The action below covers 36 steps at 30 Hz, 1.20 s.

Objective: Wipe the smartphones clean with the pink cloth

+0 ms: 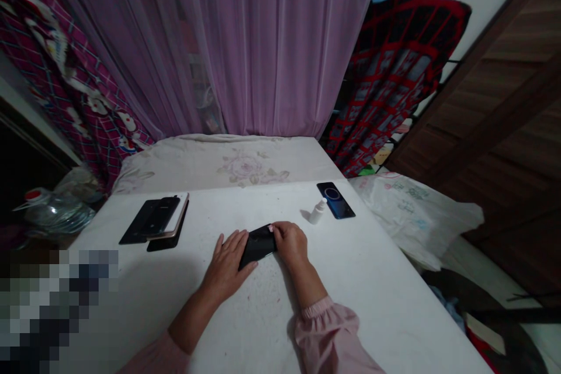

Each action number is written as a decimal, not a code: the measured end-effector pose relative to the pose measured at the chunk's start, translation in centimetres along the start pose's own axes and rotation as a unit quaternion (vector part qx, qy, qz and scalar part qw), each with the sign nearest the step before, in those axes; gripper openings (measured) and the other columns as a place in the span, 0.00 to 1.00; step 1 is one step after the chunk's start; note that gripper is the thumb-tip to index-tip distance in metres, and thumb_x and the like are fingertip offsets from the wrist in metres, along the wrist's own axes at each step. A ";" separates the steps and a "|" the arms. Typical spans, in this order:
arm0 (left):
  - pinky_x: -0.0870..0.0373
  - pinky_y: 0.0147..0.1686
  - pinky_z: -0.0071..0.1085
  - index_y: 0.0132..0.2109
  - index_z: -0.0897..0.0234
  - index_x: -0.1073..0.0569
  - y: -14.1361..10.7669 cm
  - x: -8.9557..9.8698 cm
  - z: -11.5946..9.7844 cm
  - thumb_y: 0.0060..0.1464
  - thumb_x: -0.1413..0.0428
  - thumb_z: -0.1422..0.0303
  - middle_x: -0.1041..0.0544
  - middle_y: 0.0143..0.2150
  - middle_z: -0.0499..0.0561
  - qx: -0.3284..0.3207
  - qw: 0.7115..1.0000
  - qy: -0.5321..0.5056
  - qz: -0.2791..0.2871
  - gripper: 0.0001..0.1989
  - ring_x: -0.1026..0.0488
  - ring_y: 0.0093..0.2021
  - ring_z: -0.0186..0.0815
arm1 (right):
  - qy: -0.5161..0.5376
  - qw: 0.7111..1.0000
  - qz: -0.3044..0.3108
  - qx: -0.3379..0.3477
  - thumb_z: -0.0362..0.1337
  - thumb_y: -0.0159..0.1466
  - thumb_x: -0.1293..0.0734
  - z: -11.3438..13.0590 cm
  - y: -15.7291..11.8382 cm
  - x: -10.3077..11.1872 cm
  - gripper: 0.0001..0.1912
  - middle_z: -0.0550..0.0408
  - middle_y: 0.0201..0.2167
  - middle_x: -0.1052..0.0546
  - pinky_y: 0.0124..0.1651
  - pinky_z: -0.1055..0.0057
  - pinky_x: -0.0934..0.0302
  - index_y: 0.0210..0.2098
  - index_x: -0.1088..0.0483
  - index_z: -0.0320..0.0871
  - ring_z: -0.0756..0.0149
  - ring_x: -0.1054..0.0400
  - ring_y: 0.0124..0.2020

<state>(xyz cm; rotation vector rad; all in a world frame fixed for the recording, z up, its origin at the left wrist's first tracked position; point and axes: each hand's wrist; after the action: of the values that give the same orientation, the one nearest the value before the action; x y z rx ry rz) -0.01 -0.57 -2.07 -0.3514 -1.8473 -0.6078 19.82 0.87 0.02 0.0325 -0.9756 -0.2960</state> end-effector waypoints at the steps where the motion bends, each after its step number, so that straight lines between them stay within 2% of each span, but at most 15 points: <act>1: 0.53 0.64 0.55 0.65 0.67 0.43 0.0 0.0 0.0 0.61 0.50 0.57 0.35 0.64 0.61 -0.001 1.000 0.002 -0.003 0.30 0.41 0.65 0.49 | -0.006 1.000 0.006 -0.004 0.39 0.63 0.37 0.4 0.5 -0.1 0.12 0.56 0.39 0.19 0.45 0.69 0.38 0.38 0.22 0.49 0.61 0.27 0.43; 6: 0.50 0.64 0.55 0.65 0.67 0.44 -0.1 -0.2 -0.3 0.60 0.49 0.57 0.34 0.63 0.61 0.004 1.000 0.017 -0.021 0.30 0.40 0.64 0.49 | -0.029 0.998 0.041 -0.027 0.40 0.64 0.38 1.2 1.3 0.2 0.12 0.56 0.38 0.19 0.42 0.70 0.38 0.39 0.22 0.50 0.62 0.27 0.42; 10: 0.50 0.64 0.54 0.64 0.67 0.43 -0.1 -0.1 -0.4 0.61 0.49 0.58 0.33 0.62 0.61 0.008 0.999 0.017 -0.029 0.29 0.39 0.63 0.49 | -0.013 0.996 0.053 -0.068 0.43 0.64 0.39 0.5 -0.4 1.3 0.13 0.57 0.34 0.19 0.38 0.71 0.39 0.38 0.22 0.51 0.62 0.26 0.38; 14: 0.50 0.63 0.55 0.64 0.66 0.43 -0.1 0.0 -0.4 0.61 0.50 0.58 0.33 0.62 0.61 0.005 1.000 0.007 -0.027 0.29 0.39 0.63 0.49 | 0.000 0.995 0.067 -0.078 0.45 0.64 0.39 -0.2 -2.1 2.3 0.14 0.58 0.34 0.19 0.38 0.71 0.39 0.38 0.22 0.50 0.62 0.26 0.37; 20: 0.51 0.64 0.55 0.65 0.66 0.44 -0.1 0.2 -0.4 0.61 0.50 0.58 0.34 0.63 0.62 0.008 1.000 -0.005 -0.013 0.30 0.40 0.64 0.49 | -0.010 0.993 0.077 -0.084 0.45 0.62 0.38 -0.8 -2.5 3.2 0.13 0.57 0.33 0.19 0.37 0.70 0.40 0.36 0.22 0.51 0.60 0.26 0.37; 23: 0.53 0.65 0.54 0.66 0.66 0.45 0.0 0.2 -0.3 0.61 0.50 0.57 0.36 0.64 0.61 0.008 1.000 -0.008 -0.002 0.31 0.42 0.65 0.49 | 0.026 0.998 0.024 -0.059 0.45 0.62 0.39 -0.8 -2.2 2.8 0.14 0.56 0.34 0.19 0.37 0.69 0.38 0.36 0.22 0.50 0.60 0.26 0.36; 27: 0.53 0.65 0.52 0.66 0.68 0.46 -0.1 0.3 0.2 0.58 0.47 0.55 0.42 0.67 0.63 0.018 1.000 -0.011 0.013 0.35 0.48 0.68 0.49 | 0.047 0.998 -0.045 0.020 0.42 0.63 0.39 -0.3 -1.8 1.2 0.14 0.54 0.36 0.20 0.42 0.68 0.37 0.37 0.22 0.47 0.61 0.28 0.39; 32: 0.56 0.65 0.55 0.65 0.68 0.43 -0.7 0.8 1.2 0.55 0.44 0.54 0.39 0.66 0.63 0.050 0.998 -0.005 0.025 0.36 0.48 0.68 0.51 | -0.005 0.992 -0.046 0.116 0.34 0.63 0.38 -0.2 -1.9 -0.1 0.12 0.53 0.39 0.20 0.45 0.67 0.38 0.37 0.22 0.47 0.61 0.30 0.41; 36: 0.57 0.65 0.55 0.64 0.66 0.41 -0.9 1.1 1.7 0.56 0.46 0.54 0.37 0.65 0.61 0.045 0.999 -0.011 0.026 0.33 0.45 0.67 0.50 | -0.052 0.989 -0.053 0.126 0.33 0.64 0.37 -0.3 -1.5 -0.4 0.12 0.53 0.40 0.20 0.45 0.66 0.39 0.38 0.21 0.47 0.61 0.31 0.41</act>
<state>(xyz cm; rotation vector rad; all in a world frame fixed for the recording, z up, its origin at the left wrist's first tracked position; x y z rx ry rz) -2.15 -0.40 -1.74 -0.3471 -1.8731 -0.4853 19.49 -0.51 -0.68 0.3022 -1.1115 -0.2731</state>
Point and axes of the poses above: each hand's wrist, its own y-axis towards the middle knuckle, its own x-axis out of the back of the hand, z = x × y
